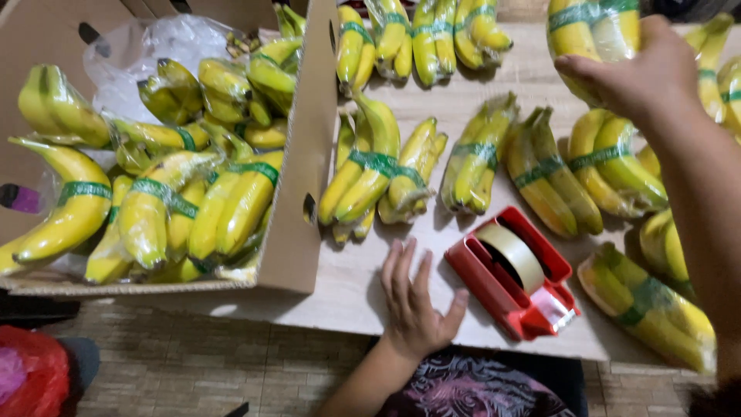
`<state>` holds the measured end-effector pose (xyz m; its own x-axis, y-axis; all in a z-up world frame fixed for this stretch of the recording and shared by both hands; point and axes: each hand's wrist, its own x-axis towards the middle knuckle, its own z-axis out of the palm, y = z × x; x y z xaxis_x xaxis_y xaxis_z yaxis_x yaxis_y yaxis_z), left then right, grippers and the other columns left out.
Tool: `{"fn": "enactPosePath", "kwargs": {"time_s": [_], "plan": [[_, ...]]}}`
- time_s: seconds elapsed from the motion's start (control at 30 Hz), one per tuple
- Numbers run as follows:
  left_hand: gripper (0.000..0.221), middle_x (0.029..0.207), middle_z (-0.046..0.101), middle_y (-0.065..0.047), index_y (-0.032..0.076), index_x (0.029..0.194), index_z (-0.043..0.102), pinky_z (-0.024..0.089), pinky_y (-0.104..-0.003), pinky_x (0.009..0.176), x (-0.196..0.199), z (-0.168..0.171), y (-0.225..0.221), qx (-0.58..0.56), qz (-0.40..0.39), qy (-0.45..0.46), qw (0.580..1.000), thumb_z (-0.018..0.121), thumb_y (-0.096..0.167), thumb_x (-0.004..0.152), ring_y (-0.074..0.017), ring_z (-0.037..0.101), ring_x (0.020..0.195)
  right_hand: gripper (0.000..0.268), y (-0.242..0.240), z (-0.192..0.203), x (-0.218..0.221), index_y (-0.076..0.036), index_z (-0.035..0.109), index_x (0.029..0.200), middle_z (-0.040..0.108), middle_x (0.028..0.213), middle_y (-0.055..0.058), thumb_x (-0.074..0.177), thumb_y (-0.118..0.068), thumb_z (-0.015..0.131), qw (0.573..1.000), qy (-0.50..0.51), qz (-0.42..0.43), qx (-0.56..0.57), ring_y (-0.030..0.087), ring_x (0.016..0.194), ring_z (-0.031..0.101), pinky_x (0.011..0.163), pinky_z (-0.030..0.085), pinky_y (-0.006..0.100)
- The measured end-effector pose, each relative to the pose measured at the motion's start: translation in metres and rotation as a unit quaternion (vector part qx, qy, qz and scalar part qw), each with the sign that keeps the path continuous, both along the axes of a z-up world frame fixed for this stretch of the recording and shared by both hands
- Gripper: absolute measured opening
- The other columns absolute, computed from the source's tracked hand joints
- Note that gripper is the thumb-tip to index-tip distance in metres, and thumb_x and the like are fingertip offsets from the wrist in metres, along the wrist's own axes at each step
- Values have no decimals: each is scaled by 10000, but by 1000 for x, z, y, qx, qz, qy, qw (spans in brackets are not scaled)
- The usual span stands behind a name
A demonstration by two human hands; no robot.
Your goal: Taping bunches of bananas with a manual dispenser and placing them into a shipping box.
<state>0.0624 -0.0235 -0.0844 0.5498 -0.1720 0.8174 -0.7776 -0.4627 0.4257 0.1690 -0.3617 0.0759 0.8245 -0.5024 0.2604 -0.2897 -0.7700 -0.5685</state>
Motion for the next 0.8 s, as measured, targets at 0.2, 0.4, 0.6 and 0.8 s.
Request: {"fn": "enactPosePath", "kwargs": {"time_s": [0.2,0.4,0.6,0.8], "plan": [[540,1408,573,-200,106,1379,521,475,-564,1113,-2,9,2,44,32,-12,998,692,400,960,-437,520,1338,651,-25,-31,81,-18,584,1051,614,850,163,891,-597,835,949,281,-144,-2,284,690,555,556,475,392],[425,1306,626,-162,136,1284,614,554,-571,1031,4,16,-3,35,29,-12,999,673,379,941,-356,577,1223,834,7,-26,120,-55,574,1113,589,1021,101,855,-847,574,869,405,-64,-277,228,769,602,560,530,323],[324,1269,648,-120,187,1222,650,578,-541,1019,9,17,-11,-1,55,-17,998,598,382,969,-312,585,1210,863,38,-25,168,6,313,1559,456,1487,312,971,-498,693,962,268,-29,44,415,1101,559,1010,463,546],[289,1260,657,-122,179,1194,673,568,-553,1013,9,21,-10,-10,66,9,998,584,334,967,-313,583,1194,679,14,-68,196,-32,469,1481,588,1373,190,977,-404,730,949,206,-105,215,269,1033,661,826,593,366]]}}
